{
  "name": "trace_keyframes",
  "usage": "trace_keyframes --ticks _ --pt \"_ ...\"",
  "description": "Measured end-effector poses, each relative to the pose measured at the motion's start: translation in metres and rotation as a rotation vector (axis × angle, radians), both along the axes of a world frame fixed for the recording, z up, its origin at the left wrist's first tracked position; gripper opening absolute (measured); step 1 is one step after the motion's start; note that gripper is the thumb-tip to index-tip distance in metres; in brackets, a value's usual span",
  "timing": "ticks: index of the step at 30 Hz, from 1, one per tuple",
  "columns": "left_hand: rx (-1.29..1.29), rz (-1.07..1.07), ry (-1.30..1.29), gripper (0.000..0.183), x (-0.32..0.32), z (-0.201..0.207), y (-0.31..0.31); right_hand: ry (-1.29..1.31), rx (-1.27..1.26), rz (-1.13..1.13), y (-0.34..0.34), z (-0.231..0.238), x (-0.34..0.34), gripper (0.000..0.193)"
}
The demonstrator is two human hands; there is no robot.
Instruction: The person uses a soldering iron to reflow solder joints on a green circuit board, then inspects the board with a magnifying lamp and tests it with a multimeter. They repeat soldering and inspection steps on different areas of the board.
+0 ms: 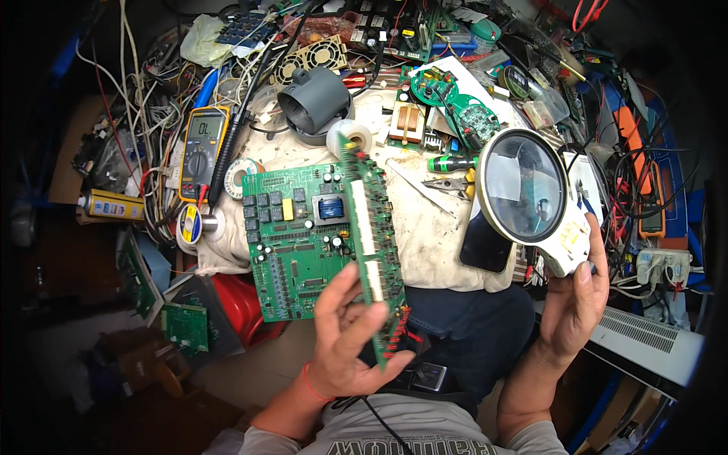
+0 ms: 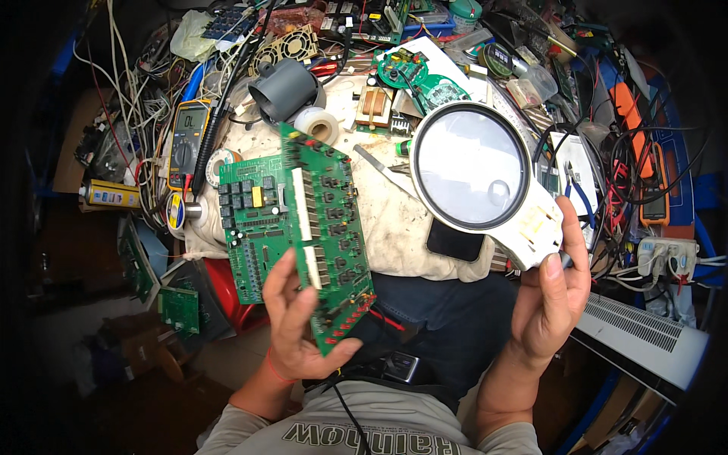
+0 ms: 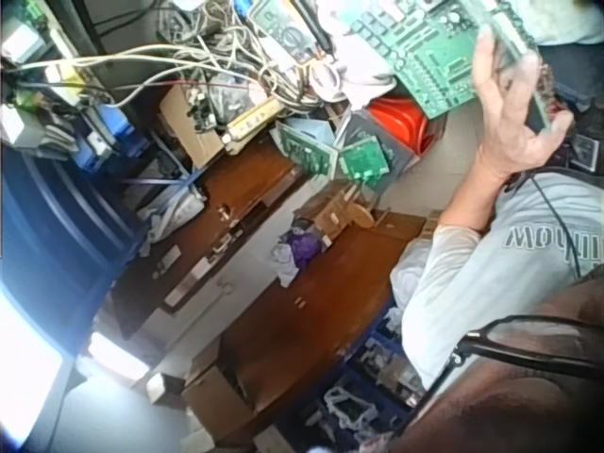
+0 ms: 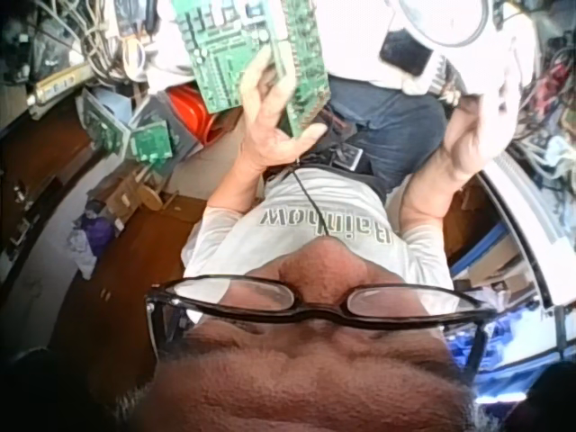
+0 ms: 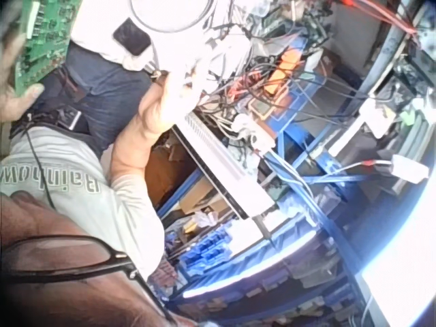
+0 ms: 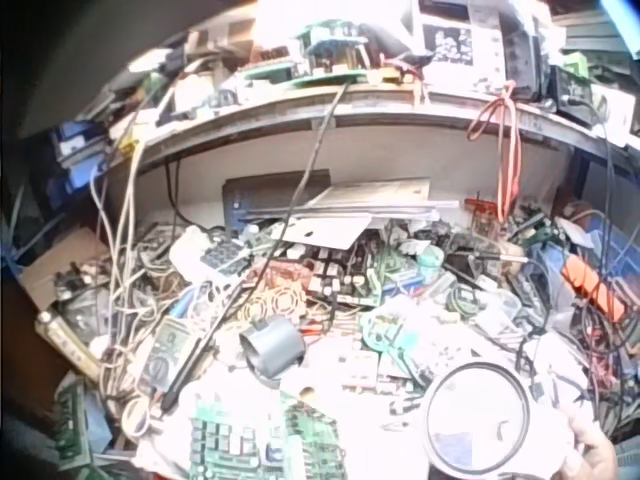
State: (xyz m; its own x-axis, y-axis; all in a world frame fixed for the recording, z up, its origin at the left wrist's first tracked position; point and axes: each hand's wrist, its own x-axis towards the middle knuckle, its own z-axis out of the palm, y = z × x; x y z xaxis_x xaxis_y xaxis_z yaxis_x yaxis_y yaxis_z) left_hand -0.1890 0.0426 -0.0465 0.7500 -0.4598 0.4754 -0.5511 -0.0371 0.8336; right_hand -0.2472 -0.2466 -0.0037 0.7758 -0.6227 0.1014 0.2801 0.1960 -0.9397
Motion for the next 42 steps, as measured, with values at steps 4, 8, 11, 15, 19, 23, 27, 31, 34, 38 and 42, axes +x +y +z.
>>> trace_keyframes --ticks 4,8,11,15,19,23,27,31,34,38,42 --pt "0.159 -0.006 -0.241 0.056 0.013 0.005 -0.018 -0.021 -0.017 -0.021 -0.008 0.002 -0.002 0.07" --pt "0.265 -0.121 -0.379 0.046 0.024 0.009 -0.038 -0.033 -0.05 -0.032 -0.015 0.005 -0.001 0.072" --pt "0.275 -0.131 -0.45 0.043 0.027 0.01 -0.054 -0.026 -0.078 -0.088 -0.02 0.009 -0.002 0.073" --pt "0.311 -0.177 -0.465 0.049 0.029 0.008 -0.072 -0.057 -0.115 -0.095 -0.026 0.016 -0.002 0.074" --pt "0.326 -0.221 -0.431 0.055 0.028 0.001 -0.09 -0.055 -0.164 -0.092 -0.027 0.021 0.002 0.077" --pt "0.27 -0.197 -0.433 0.034 0.029 -0.01 -0.107 -0.031 -0.216 -0.073 -0.021 0.024 0.01 0.078" --pt "0.236 -0.155 -0.465 0.03 0.029 -0.023 -0.12 0.001 -0.256 -0.047 -0.014 0.024 0.019 0.08" --pt "0.224 -0.18 -0.402 0.031 0.024 -0.03 -0.129 -0.002 -0.283 0.032 -0.008 0.022 0.026 0.084" --pt "0.219 -0.187 -0.334 0.031 0.021 -0.031 -0.133 0.061 -0.441 -0.002 0.002 0.023 0.028 0.086" --pt "-0.174 -0.238 0.278 0.03 0.019 -0.033 -0.142 0.137 -0.637 -0.01 0.021 0.031 0.033 0.089" --pt "-1.626 -0.836 2.398 0.046 0.017 -0.044 -0.133 0.212 -0.55 0.224 0.047 0.041 0.048 0.072"
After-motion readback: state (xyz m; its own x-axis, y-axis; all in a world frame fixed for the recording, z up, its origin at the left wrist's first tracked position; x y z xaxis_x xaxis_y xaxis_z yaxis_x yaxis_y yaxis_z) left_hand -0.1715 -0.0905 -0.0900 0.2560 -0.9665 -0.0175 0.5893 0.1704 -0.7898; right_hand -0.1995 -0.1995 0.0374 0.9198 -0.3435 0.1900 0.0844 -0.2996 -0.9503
